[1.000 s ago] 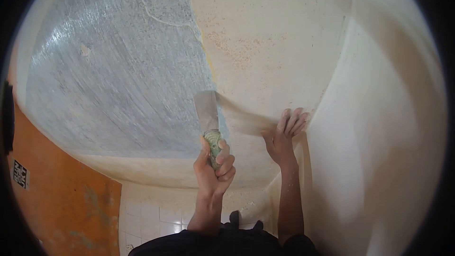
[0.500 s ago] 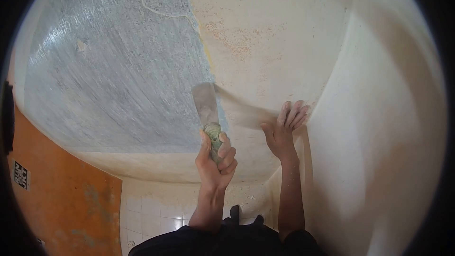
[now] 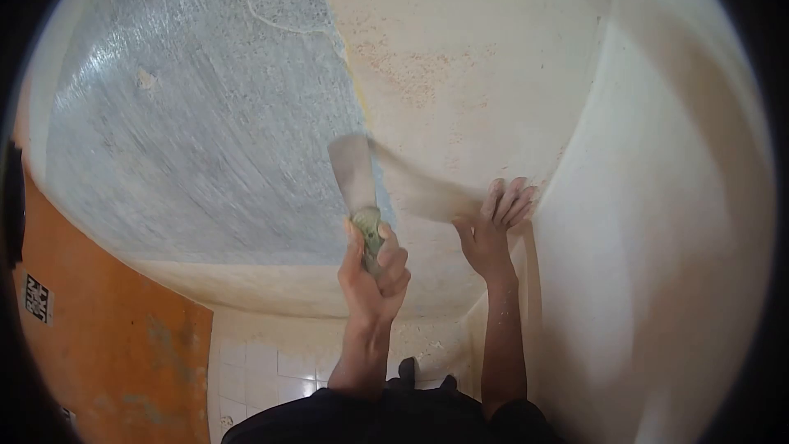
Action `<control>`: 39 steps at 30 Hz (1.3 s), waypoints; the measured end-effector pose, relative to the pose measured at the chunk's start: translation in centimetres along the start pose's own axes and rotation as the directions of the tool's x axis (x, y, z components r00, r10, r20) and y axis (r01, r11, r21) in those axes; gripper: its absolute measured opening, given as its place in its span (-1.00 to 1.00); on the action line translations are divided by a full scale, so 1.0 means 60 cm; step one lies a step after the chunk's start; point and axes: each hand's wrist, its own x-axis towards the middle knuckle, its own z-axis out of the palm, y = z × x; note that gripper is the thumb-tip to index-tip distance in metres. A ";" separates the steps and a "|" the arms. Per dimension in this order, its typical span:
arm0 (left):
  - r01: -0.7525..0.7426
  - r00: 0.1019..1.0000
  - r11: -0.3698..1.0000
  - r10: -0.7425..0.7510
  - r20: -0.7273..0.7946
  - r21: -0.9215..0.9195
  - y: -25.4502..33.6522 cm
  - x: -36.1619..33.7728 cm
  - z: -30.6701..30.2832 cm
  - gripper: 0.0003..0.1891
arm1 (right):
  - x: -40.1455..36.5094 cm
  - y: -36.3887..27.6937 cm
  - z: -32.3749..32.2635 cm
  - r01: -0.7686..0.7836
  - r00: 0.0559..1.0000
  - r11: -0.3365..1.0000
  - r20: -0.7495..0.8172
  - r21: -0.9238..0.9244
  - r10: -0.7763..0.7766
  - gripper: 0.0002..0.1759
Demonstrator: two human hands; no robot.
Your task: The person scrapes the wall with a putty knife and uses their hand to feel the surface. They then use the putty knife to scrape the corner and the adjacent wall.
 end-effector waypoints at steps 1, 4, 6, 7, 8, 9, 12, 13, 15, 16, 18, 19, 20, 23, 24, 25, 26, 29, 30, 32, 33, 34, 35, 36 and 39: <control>-0.003 1.000 1.000 0.003 -0.009 -0.002 -0.006 -0.009 -0.012 -0.53 | 0.000 -0.003 -0.003 -0.027 1.000 1.000 0.011 0.011 0.027 0.08; 0.019 0.999 0.999 -0.018 -0.036 0.044 -0.019 -0.003 -0.021 -0.53 | -0.001 0.012 0.005 0.042 0.999 0.999 -0.013 -0.003 -0.042 0.08; 0.003 1.000 0.999 -0.003 -0.013 0.049 -0.014 -0.005 -0.014 -0.53 | -0.002 0.014 0.007 0.044 0.999 0.999 -0.018 -0.006 -0.044 0.08; 0.000 1.000 0.999 0.001 -0.021 0.050 -0.013 -0.007 -0.018 -0.53 | -0.001 0.012 0.008 0.044 0.999 0.999 -0.030 -0.012 -0.044 0.08; -0.001 1.000 0.998 0.002 -0.026 0.057 -0.014 -0.009 -0.023 -0.53 | -0.005 0.010 0.009 0.040 0.999 0.999 -0.026 -0.008 -0.041 0.08; -0.001 1.000 0.998 0.003 -0.023 0.062 -0.016 -0.008 -0.024 -0.53 | -0.004 0.011 0.007 0.040 0.999 0.999 -0.021 0.009 -0.040 0.07; -0.011 1.000 0.999 0.011 -0.002 0.045 -0.012 -0.007 -0.015 -0.54 | -0.003 0.010 0.006 0.038 0.999 0.999 -0.029 0.022 -0.037 0.06; -0.017 1.000 0.999 0.017 -0.004 0.043 -0.009 -0.005 -0.006 -0.54 | -0.002 0.009 0.006 0.042 0.999 0.999 -0.032 0.021 -0.042 0.06; -0.004 1.000 1.000 0.004 0.003 0.022 0.000 0.001 0.014 -0.55 | -0.002 0.004 0.005 0.035 0.999 0.999 -0.021 0.010 -0.034 0.06; -0.005 1.000 1.000 0.004 0.008 0.025 -0.001 -0.002 0.009 -0.55 | -0.001 0.005 0.002 0.022 1.000 1.000 -0.017 -0.009 -0.022 0.06; -0.039 0.999 0.996 0.040 -0.008 0.083 -0.001 -0.007 -0.001 -0.54 | -0.004 0.007 0.001 0.022 1.000 1.000 -0.019 0.000 -0.022 0.06; -0.041 0.999 0.995 0.042 0.000 0.087 0.004 -0.001 0.006 -0.54 | -0.002 0.007 0.002 0.026 1.000 1.000 -0.009 0.014 -0.026 0.05; -0.053 0.999 0.997 0.052 0.010 0.064 0.010 0.005 0.014 -0.54 | -0.001 0.006 0.003 0.028 1.000 0.999 -0.009 0.017 -0.028 0.05; -0.080 0.997 0.996 0.079 0.028 0.042 0.023 0.013 0.030 -0.54 | -0.002 0.003 0.008 0.004 1.000 1.000 -0.013 0.013 -0.004 0.04; -0.090 0.995 0.995 0.088 0.047 0.039 0.023 0.014 0.033 -0.53 | -0.004 0.005 0.010 0.031 0.999 0.999 -0.032 -0.008 -0.031 0.04; -0.091 0.995 0.995 0.089 0.053 0.035 0.016 0.010 0.026 -0.53 | -0.002 0.009 0.009 0.059 0.997 0.998 -0.056 -0.033 -0.061 0.04; -0.055 0.998 0.998 0.054 0.023 0.023 0.007 0.003 0.013 -0.53 | 0.001 0.012 0.008 0.059 0.996 0.998 -0.068 -0.038 -0.061 0.04; -0.057 0.998 0.998 0.056 0.025 0.035 0.029 0.013 0.036 -0.52 | -0.003 0.006 0.007 0.067 0.996 0.998 -0.052 0.002 -0.066 0.03; -0.099 0.993 0.994 0.095 0.063 0.056 0.037 0.017 0.046 -0.52 | -0.001 0.002 0.004 0.030 0.999 1.000 -0.031 0.005 -0.030 0.03; -0.087 0.996 0.994 0.085 0.035 0.059 0.029 0.012 0.032 -0.52 | -0.002 0.001 0.002 -0.005 1.000 1.000 -0.008 0.006 0.005 0.04; -0.071 0.997 0.995 0.070 0.019 0.066 0.023 0.011 0.026 -0.52 | -0.003 0.005 0.005 0.025 0.999 0.999 -0.024 0.025 -0.024 0.04; -0.069 0.997 0.995 0.067 0.028 0.069 0.019 0.008 0.020 -0.52 | -0.002 0.009 0.006 0.053 0.998 0.998 -0.044 0.043 -0.051 0.04; -0.044 0.999 0.997 0.043 0.022 0.069 0.018 0.003 0.014 -0.52 | 0.001 0.011 0.007 0.049 0.998 0.998 -0.052 0.042 -0.047 0.04; -0.019 1.000 0.997 0.019 0.008 0.070 0.021 -0.001 0.014 -0.52 | 0.001 0.012 0.009 0.054 0.997 0.998 -0.062 0.013 -0.053 0.05; -0.098 0.994 0.991 0.092 0.060 0.091 0.037 0.019 0.032 -0.53 | 0.000 0.004 0.007 0.029 0.999 1.000 -0.030 -0.005 -0.029 0.05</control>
